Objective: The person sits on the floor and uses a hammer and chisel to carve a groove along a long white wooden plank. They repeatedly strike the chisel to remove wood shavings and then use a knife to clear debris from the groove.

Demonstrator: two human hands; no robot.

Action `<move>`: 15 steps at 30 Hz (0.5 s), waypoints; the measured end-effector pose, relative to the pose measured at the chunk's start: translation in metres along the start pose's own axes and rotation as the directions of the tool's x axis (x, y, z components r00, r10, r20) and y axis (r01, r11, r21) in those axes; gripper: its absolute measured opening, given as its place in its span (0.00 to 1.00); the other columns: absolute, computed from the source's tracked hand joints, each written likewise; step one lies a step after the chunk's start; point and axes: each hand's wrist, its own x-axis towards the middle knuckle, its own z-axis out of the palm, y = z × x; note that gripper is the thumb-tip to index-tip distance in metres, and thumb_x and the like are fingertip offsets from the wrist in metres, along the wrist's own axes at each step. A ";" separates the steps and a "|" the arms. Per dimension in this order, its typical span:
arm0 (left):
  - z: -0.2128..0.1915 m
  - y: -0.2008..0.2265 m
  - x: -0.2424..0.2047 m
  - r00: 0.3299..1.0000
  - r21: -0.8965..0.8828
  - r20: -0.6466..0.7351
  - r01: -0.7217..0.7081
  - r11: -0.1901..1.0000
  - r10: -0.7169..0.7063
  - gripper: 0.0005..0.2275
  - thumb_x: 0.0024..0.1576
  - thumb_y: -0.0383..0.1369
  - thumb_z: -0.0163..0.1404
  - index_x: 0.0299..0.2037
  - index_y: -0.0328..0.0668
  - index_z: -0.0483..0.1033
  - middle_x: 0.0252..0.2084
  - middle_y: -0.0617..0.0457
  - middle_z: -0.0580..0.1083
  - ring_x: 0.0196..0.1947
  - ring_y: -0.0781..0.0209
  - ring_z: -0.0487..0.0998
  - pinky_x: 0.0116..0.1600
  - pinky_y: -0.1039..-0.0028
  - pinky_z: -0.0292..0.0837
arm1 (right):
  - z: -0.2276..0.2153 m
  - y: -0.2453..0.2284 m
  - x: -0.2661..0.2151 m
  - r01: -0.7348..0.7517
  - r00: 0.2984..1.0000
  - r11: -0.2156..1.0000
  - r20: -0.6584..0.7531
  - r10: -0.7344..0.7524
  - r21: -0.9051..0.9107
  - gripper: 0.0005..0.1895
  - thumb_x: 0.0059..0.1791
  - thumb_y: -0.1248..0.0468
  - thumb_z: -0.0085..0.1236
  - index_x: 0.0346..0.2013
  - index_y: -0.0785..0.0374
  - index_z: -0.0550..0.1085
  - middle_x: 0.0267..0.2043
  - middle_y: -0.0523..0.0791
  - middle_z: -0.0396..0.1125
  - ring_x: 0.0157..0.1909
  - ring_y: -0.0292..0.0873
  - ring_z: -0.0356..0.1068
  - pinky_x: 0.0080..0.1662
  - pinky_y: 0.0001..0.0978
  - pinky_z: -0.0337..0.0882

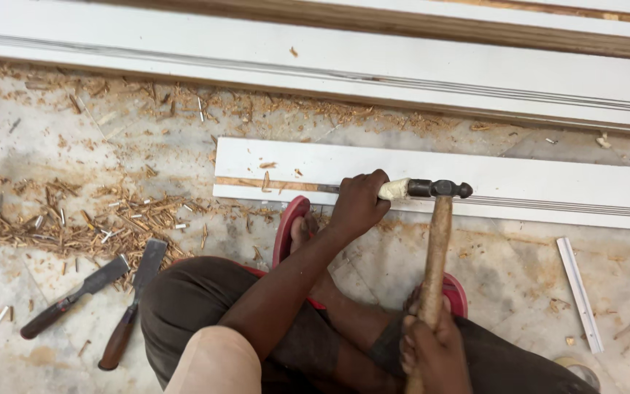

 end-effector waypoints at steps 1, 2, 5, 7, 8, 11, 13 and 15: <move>0.000 0.001 -0.002 1.000 -0.002 0.012 0.017 1.000 -0.017 0.12 0.49 0.30 0.55 0.42 0.41 0.70 0.31 0.47 0.75 0.39 0.44 0.76 0.46 0.52 0.64 | -0.007 -0.004 -0.003 0.022 1.000 1.000 -0.014 -0.022 0.000 0.14 0.48 0.70 0.47 0.48 0.63 0.66 0.20 0.45 0.56 0.15 0.39 0.56 0.18 0.33 0.59; 0.001 0.002 -0.003 0.999 -0.004 0.023 0.033 0.999 -0.033 0.12 0.49 0.30 0.55 0.42 0.41 0.70 0.31 0.47 0.75 0.38 0.43 0.76 0.46 0.51 0.63 | -0.014 -0.006 -0.003 0.044 0.999 0.999 -0.029 -0.044 0.000 0.15 0.47 0.71 0.46 0.49 0.63 0.67 0.20 0.45 0.57 0.15 0.39 0.56 0.18 0.33 0.59; 0.004 0.002 -0.008 0.999 -0.005 0.046 0.028 1.000 -0.028 0.11 0.49 0.31 0.56 0.41 0.42 0.70 0.30 0.47 0.75 0.38 0.44 0.76 0.47 0.52 0.64 | -0.028 0.000 0.000 0.286 0.952 0.956 -0.130 -0.276 0.065 0.12 0.52 0.69 0.43 0.50 0.67 0.67 0.24 0.44 0.58 0.18 0.36 0.57 0.19 0.31 0.59; 0.006 -0.001 -0.005 0.999 0.019 0.049 0.023 1.000 -0.024 0.11 0.50 0.31 0.55 0.41 0.41 0.70 0.30 0.47 0.75 0.38 0.44 0.77 0.47 0.51 0.64 | -0.027 0.007 0.010 0.332 0.937 0.932 -0.162 -0.308 0.146 0.10 0.52 0.68 0.43 0.48 0.63 0.64 0.25 0.43 0.59 0.18 0.35 0.58 0.19 0.31 0.61; 0.008 -0.002 -0.005 0.998 0.030 0.052 0.022 0.999 -0.024 0.11 0.50 0.31 0.55 0.41 0.41 0.70 0.31 0.47 0.75 0.38 0.44 0.77 0.46 0.51 0.64 | -0.026 0.011 0.011 0.353 0.930 0.917 -0.180 -0.321 0.185 0.10 0.51 0.67 0.44 0.47 0.61 0.62 0.25 0.43 0.60 0.18 0.35 0.59 0.19 0.31 0.61; 0.008 -0.009 -0.002 0.999 0.039 0.040 0.023 0.999 -0.024 0.12 0.47 0.32 0.57 0.40 0.43 0.72 0.33 0.45 0.76 0.39 0.43 0.78 0.47 0.53 0.68 | -0.009 0.027 0.011 -0.042 0.999 0.999 -0.030 0.041 -0.023 0.10 0.49 0.66 0.49 0.45 0.60 0.65 0.23 0.45 0.61 0.16 0.39 0.59 0.19 0.35 0.62; -0.001 -0.014 -0.004 0.998 0.096 0.048 0.026 0.995 -0.030 0.12 0.48 0.31 0.56 0.40 0.41 0.71 0.32 0.45 0.77 0.38 0.44 0.78 0.45 0.52 0.67 | -0.011 0.021 0.013 -0.079 0.997 0.997 -0.011 0.079 0.005 0.09 0.49 0.68 0.47 0.45 0.62 0.66 0.23 0.45 0.60 0.17 0.39 0.58 0.20 0.34 0.60; -0.007 -0.013 -0.004 0.998 0.137 0.047 0.022 0.990 -0.029 0.11 0.49 0.31 0.56 0.40 0.41 0.71 0.32 0.46 0.77 0.38 0.44 0.78 0.44 0.51 0.66 | -0.010 0.014 0.013 -0.038 0.999 0.999 -0.003 0.038 0.025 0.09 0.50 0.68 0.47 0.45 0.63 0.66 0.23 0.45 0.58 0.17 0.38 0.57 0.20 0.33 0.59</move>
